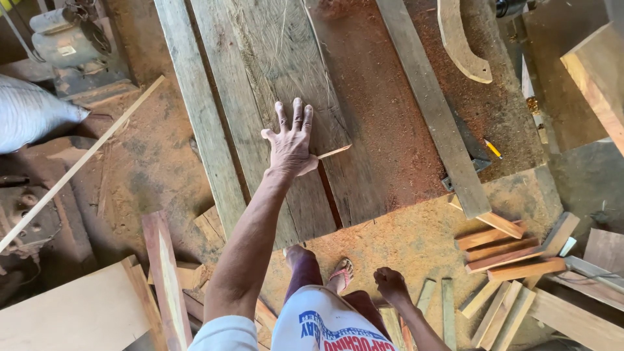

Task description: Inspect, sort, measure, and mark wooden boards at a workshop station.

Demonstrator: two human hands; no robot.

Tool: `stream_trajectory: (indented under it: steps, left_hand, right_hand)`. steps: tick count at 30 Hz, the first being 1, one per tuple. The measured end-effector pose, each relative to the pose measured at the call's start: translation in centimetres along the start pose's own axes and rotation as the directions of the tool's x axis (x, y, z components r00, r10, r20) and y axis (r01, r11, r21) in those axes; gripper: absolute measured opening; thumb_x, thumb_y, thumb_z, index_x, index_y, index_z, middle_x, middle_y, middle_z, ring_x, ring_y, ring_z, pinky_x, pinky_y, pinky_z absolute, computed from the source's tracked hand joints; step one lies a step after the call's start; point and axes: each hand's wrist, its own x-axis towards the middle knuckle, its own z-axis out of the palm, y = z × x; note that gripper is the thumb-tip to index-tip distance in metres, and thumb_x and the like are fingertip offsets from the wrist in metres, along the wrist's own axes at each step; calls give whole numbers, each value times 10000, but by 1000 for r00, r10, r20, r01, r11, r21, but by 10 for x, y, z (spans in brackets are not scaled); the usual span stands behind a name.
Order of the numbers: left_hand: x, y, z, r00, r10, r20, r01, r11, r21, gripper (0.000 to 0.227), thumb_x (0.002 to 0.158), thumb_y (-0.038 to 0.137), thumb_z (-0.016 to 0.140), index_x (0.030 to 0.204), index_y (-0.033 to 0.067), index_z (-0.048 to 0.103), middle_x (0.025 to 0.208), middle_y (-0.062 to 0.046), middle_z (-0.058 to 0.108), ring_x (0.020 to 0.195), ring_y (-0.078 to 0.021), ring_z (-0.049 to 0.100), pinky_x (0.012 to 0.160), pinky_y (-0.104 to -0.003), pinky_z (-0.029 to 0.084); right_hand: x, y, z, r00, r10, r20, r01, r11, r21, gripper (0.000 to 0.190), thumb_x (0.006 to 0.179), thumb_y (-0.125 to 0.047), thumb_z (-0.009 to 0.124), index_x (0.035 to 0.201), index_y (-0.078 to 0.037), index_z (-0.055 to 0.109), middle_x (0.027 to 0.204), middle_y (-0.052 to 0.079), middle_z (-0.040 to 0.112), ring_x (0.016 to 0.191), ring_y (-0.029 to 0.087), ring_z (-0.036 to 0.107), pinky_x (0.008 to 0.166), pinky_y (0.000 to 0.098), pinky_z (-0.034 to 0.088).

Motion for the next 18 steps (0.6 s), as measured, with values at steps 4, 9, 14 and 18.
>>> stream_trajectory:
  steps: [4, 9, 14, 18]
  left_hand:
    - [5, -3, -1, 1000, 4, -14, -4, 1000, 1, 1178, 550, 174, 743, 1615, 119, 241, 1708, -141, 102, 1527, -516, 23, 910, -829, 347]
    - [10, -6, 0, 1000, 9, -20, -10, 1000, -10, 1172, 556, 185, 748, 1611, 118, 243, 1704, -141, 105, 1527, -511, 24, 908, -837, 339]
    - [13, -9, -1, 999, 12, -35, -12, 1000, -2, 1177, 554, 184, 757, 1614, 112, 250, 1708, -143, 108, 1528, -509, 31, 891, -829, 345]
    - [15, -10, -3, 999, 15, -36, -15, 1000, -10, 1178, 554, 196, 772, 1610, 113, 255, 1707, -141, 112, 1532, -506, 37, 881, -817, 351]
  right_hand:
    - [1, -13, -7, 997, 82, -4, -82, 994, 67, 305, 942, -308, 594, 979, -25, 699, 781, 128, 724, 703, 249, 685, 704, 420, 554]
    - [15, -5, -8, 999, 40, 23, -41, 998, 44, 334, 948, -319, 590, 894, -3, 682, 749, 147, 708, 707, 237, 686, 702, 400, 558]
    - [19, -3, -10, 999, 34, 15, -35, 997, 68, 352, 944, -317, 595, 873, 15, 687, 724, 142, 699, 655, 214, 706, 675, 384, 562]
    - [20, -3, -8, 993, 114, 25, -117, 973, 199, 294, 941, -319, 603, 934, -40, 694, 730, 75, 714, 626, 174, 668, 637, 352, 559]
